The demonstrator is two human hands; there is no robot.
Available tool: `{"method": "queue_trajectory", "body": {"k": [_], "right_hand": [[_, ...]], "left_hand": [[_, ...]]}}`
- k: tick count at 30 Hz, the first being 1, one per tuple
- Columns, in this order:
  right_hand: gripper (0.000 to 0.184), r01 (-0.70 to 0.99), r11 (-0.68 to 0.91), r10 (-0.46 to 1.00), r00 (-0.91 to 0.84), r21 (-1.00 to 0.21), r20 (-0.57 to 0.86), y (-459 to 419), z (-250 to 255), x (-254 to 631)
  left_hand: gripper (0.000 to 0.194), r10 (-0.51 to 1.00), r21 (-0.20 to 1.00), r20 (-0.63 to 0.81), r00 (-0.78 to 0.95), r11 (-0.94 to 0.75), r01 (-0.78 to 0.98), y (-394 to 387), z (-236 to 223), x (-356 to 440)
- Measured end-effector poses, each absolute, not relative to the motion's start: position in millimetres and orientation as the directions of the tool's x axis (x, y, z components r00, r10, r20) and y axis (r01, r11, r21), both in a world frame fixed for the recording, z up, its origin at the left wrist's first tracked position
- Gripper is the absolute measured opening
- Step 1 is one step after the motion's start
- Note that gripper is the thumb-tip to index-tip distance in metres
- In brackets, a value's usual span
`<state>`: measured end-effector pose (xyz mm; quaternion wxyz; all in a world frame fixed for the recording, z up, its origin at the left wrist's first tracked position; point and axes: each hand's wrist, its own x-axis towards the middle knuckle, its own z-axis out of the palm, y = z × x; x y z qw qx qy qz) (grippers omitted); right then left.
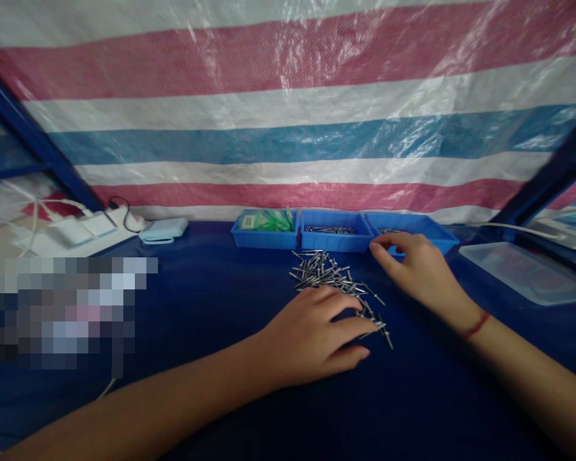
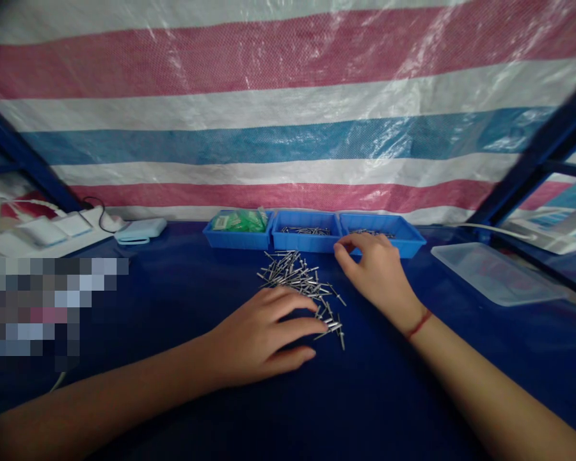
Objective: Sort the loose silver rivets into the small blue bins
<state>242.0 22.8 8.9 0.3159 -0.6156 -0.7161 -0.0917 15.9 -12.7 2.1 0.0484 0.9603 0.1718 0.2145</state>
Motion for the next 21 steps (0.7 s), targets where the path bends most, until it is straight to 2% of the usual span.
{"method": "queue_trajectory", "body": {"k": [3, 7, 10, 14, 18, 21], "right_hand": [[0.023, 0.913, 0.245, 0.84, -0.032, -0.326, 0.542, 21.1, 5.2, 238.6], [0.022, 0.895, 0.255, 0.867, -0.044, -0.366, 0.497, 18.4, 1.0, 234.0], [0.023, 0.885, 0.285, 0.873, -0.08, -0.369, 0.481, 15.2, 1.7, 229.1], [0.022, 0.874, 0.31, 0.876, -0.109, -0.375, 0.47, 11.2, 4.1, 222.7], [0.02, 0.855, 0.327, 0.885, -0.128, -0.403, 0.447, 10.4, 1.9, 219.2], [0.02, 0.835, 0.331, 0.9, -0.139, -0.439, 0.412, 10.7, -0.7, 217.8]], "left_hand": [[0.04, 0.266, 0.083, 0.376, 0.887, -0.964, 0.254, -17.8, -1.8, 36.1], [0.029, 0.141, -0.08, 0.394, 0.908, -0.979, 0.187, -8.1, -6.3, 48.8], [0.019, 0.175, -0.174, 0.342, 0.923, -0.954, 0.245, 1.3, -3.1, 43.0], [0.022, 0.222, -0.283, 0.31, 0.924, -0.907, 0.313, 5.7, 3.8, 28.1], [0.02, 0.273, -0.274, 0.282, 0.92, -0.896, 0.35, 6.5, 4.7, 16.6], [0.021, 0.36, -0.168, 0.32, 0.876, -0.889, 0.426, 8.4, 1.6, 8.7]]}}
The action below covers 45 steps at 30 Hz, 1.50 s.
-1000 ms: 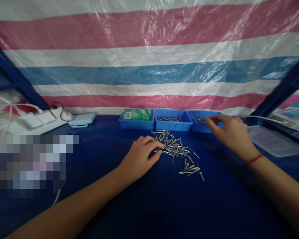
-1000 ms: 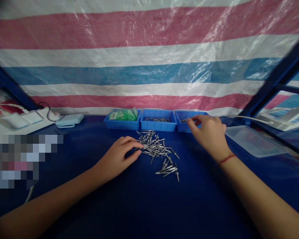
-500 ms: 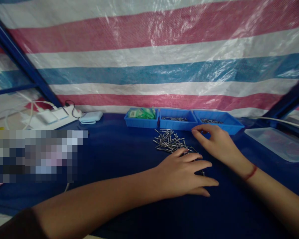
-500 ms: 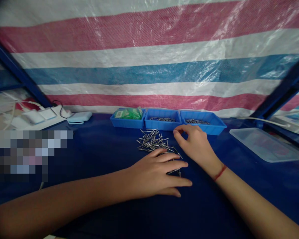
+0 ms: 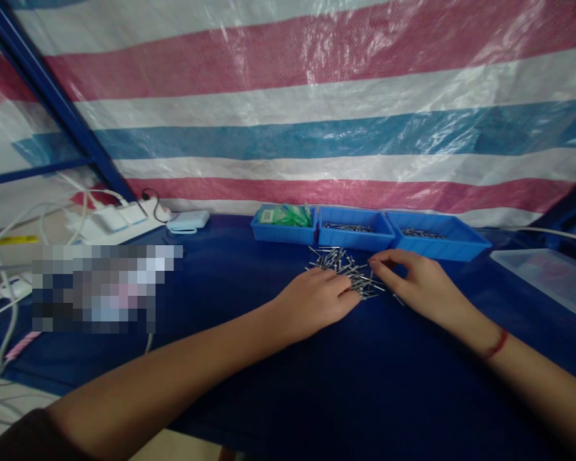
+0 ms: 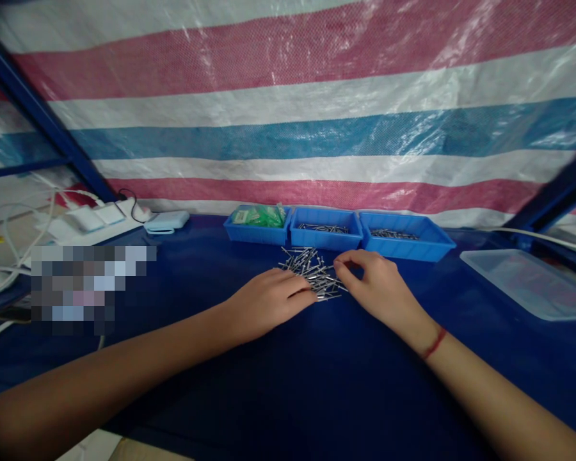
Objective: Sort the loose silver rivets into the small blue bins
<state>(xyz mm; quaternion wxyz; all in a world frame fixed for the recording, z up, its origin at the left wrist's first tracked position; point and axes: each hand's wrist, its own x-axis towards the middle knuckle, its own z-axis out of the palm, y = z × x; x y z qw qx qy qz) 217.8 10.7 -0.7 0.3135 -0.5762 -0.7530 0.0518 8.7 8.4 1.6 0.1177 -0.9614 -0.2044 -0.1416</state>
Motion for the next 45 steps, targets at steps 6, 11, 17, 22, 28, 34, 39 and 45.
{"method": "queue_trajectory", "body": {"k": [6, 11, 17, 22, 28, 34, 39, 45], "right_hand": [[0.019, 0.806, 0.369, 0.888, -0.158, -0.464, 0.431, 4.4, -1.7, 208.7], [0.017, 0.678, 0.544, 0.816, -0.287, -0.495, 0.503, -11.9, 0.0, 192.3], [0.013, 0.575, 0.547, 0.83, -0.275, -0.608, 0.486, -24.0, 3.5, 179.4], [0.015, 0.542, 0.483, 0.867, -0.185, -0.688, 0.463, -22.7, 8.1, 181.0], [0.008, 0.492, 0.517, 0.841, -0.142, -0.7, 0.521, -23.6, 6.2, 180.3], [0.004, 0.449, 0.546, 0.824, -0.137, -0.707, 0.55, -24.8, 7.2, 177.2], [0.006, 0.418, 0.533, 0.837, -0.133, -0.735, 0.531, -26.6, 10.1, 176.5], [0.005, 0.401, 0.536, 0.836, -0.135, -0.742, 0.531, -27.5, 10.8, 175.5]], "left_hand": [[0.018, 0.594, 0.399, 0.48, 0.645, -0.803, 0.443, 11.2, -2.2, -2.7], [0.006, 0.811, 0.796, 0.459, 0.363, -0.557, 0.239, 5.6, 2.9, -1.6], [0.007, 0.888, 0.965, 0.261, 0.38, -0.241, -0.099, -4.9, 4.6, 3.8], [0.009, 0.907, 0.978, 0.21, 0.366, -0.194, -0.081, -2.2, 0.8, 5.5], [0.015, 0.878, 0.984, 0.176, 0.445, -0.171, -0.051, -2.2, -4.6, 6.6], [0.022, 0.88, 0.94, 0.184, 0.439, -0.287, 0.182, -7.7, -0.7, 6.2], [0.023, 0.87, 0.92, 0.196, 0.452, -0.323, 0.223, -6.8, 0.8, 6.1], [0.021, 0.863, 0.899, 0.241, 0.444, -0.37, 0.233, -7.4, 1.0, 7.4]]}}
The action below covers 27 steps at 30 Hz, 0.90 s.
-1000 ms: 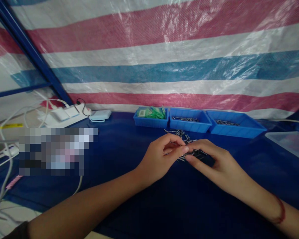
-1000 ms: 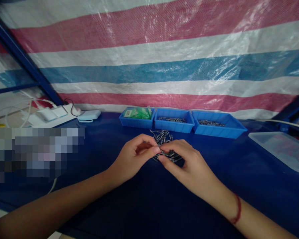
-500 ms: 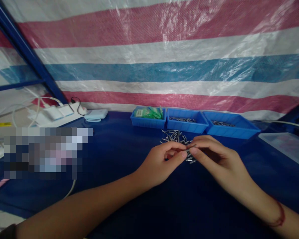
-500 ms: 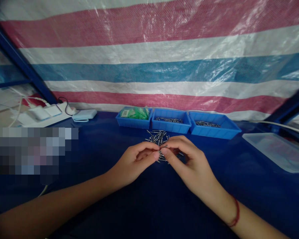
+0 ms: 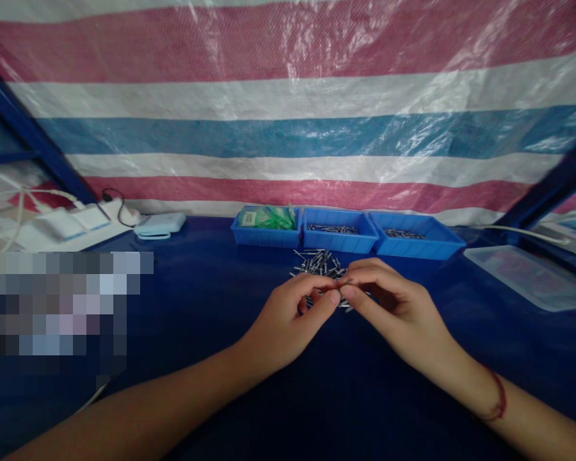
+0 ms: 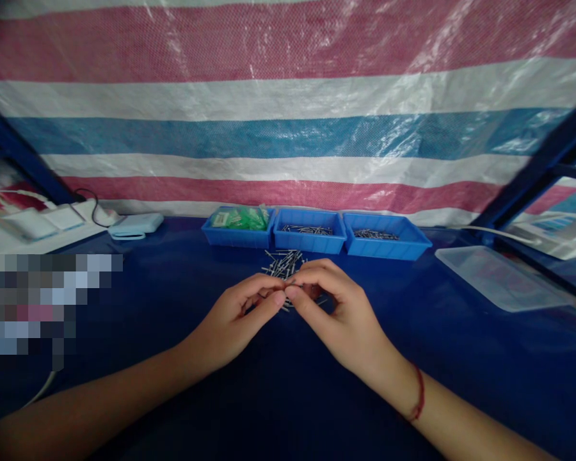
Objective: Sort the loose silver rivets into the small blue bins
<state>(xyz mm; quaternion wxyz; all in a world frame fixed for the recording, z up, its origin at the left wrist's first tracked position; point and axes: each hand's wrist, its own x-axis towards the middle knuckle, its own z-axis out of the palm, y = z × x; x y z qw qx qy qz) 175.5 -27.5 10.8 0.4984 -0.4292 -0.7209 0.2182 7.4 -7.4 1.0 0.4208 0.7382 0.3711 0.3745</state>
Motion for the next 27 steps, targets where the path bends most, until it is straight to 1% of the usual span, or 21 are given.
{"method": "queue_trajectory", "body": {"k": [3, 10, 21, 27], "right_hand": [[0.007, 0.41, 0.536, 0.837, -0.148, -0.738, 0.526, -28.3, 9.9, 175.7], [0.006, 0.412, 0.542, 0.835, -0.168, -0.733, 0.523, -29.0, 8.6, 176.3], [0.006, 0.429, 0.531, 0.839, -0.151, -0.73, 0.522, -28.3, 6.3, 177.5], [0.006, 0.44, 0.513, 0.849, -0.135, -0.737, 0.511, -27.5, 5.5, 177.3]], "left_hand": [[0.017, 0.865, 0.879, 0.275, 0.42, -0.403, 0.253, -7.6, 1.4, 7.4], [0.013, 0.87, 0.871, 0.271, 0.413, -0.405, 0.28, -8.2, 2.5, 7.7], [0.011, 0.882, 0.909, 0.236, 0.407, -0.349, 0.229, -8.4, 0.9, 7.6], [0.01, 0.887, 0.906, 0.262, 0.381, -0.362, 0.22, -7.9, 1.2, 5.6]]}}
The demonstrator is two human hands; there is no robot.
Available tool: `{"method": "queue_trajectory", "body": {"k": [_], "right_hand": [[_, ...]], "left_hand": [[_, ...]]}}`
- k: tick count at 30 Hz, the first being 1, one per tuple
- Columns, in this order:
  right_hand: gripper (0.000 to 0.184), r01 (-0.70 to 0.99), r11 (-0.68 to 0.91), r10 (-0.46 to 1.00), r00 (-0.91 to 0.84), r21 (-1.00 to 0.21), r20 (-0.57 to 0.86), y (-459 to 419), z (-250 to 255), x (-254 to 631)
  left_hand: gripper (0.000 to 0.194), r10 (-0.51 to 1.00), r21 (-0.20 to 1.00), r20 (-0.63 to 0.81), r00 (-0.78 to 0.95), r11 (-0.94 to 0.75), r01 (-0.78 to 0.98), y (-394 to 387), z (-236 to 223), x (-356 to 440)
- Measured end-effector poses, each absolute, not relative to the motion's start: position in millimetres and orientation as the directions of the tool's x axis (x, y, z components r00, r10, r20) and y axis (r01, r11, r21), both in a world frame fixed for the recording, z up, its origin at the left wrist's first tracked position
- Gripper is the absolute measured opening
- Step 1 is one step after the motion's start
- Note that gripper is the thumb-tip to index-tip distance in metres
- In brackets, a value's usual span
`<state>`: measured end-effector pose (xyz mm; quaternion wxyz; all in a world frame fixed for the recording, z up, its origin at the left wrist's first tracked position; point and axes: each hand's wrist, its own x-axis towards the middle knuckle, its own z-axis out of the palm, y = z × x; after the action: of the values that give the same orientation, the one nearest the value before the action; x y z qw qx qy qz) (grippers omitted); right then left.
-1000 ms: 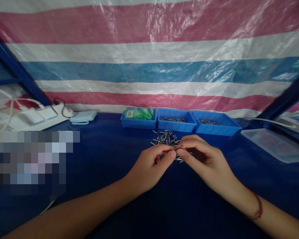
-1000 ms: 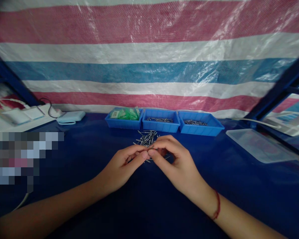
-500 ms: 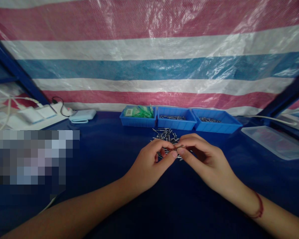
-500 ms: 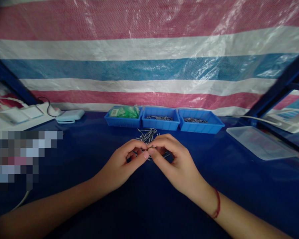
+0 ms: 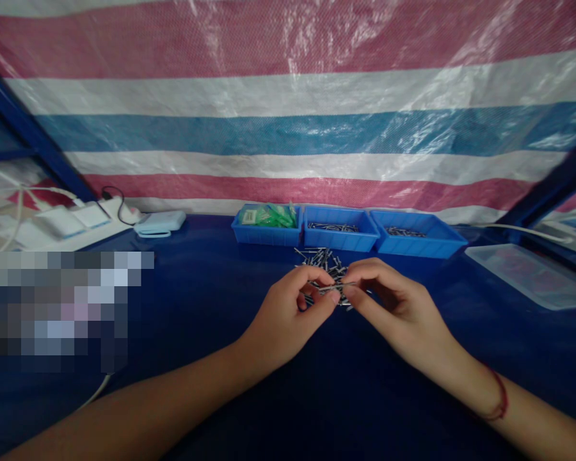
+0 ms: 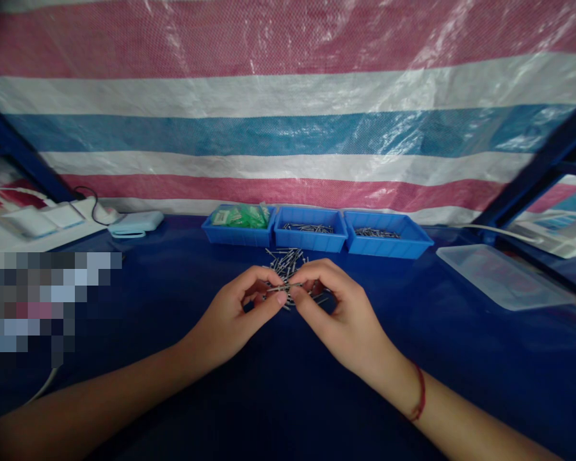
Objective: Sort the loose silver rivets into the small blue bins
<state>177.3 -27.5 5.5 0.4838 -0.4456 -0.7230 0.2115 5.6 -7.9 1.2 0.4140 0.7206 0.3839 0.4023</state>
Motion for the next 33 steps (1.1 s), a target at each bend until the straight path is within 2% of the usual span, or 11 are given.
{"method": "queue_trajectory", "body": {"k": [12, 15, 18, 20, 21, 24, 27, 30, 33], "right_hand": [[0.01, 0.515, 0.518, 0.854, -0.276, -0.683, 0.44, -23.7, 3.1, 177.3], [0.017, 0.588, 0.497, 0.856, -0.21, -0.638, 0.473, -16.1, 7.0, 187.2], [0.02, 0.763, 0.366, 0.803, 0.031, -0.533, 0.595, 1.7, 13.5, 216.7], [0.021, 0.885, 0.158, 0.74, 0.187, -0.438, 0.646, 14.7, 17.6, 242.7], [0.022, 0.933, 0.05, 0.716, 0.215, -0.356, 0.664, 20.2, 18.9, 255.2], [0.028, 0.971, -0.069, 0.74, 0.205, -0.231, 0.641, 30.0, 18.4, 281.8], [0.033, 0.988, -0.102, 0.76, 0.154, -0.118, 0.631, 32.7, 12.5, 287.1], [0.03, 0.996, 0.0, 0.774, 0.056, -0.088, 0.63, 32.6, 6.4, 276.1], [0.026, 0.987, 0.13, 0.789, -0.047, -0.092, 0.613, 29.3, 3.7, 258.9]], "left_hand": [[0.011, 0.895, 0.924, 0.258, 0.364, -0.339, 0.178, -7.2, 0.3, 5.8], [0.019, 0.909, 0.937, 0.238, 0.341, -0.308, 0.167, -6.0, 0.0, 5.6], [0.026, 0.92, 0.943, 0.235, 0.313, -0.294, 0.156, -4.2, -0.4, 5.1], [0.028, 0.922, 0.941, 0.239, 0.304, -0.297, 0.163, -2.2, -0.7, 3.9], [0.028, 0.924, 0.938, 0.241, 0.298, -0.3, 0.173, -0.6, -1.0, 2.9], [0.027, 0.924, 0.909, 0.275, 0.267, -0.34, 0.24, 6.2, -2.4, -1.3], [0.02, 0.876, 0.788, 0.367, 0.313, -0.472, 0.396, 12.7, -4.1, -5.8], [0.016, 0.778, 0.563, 0.406, 0.478, -0.626, 0.54, 13.7, -5.6, -8.2], [0.017, 0.735, 0.39, 0.369, 0.568, -0.678, 0.624, 11.0, -6.9, -7.8]]}}
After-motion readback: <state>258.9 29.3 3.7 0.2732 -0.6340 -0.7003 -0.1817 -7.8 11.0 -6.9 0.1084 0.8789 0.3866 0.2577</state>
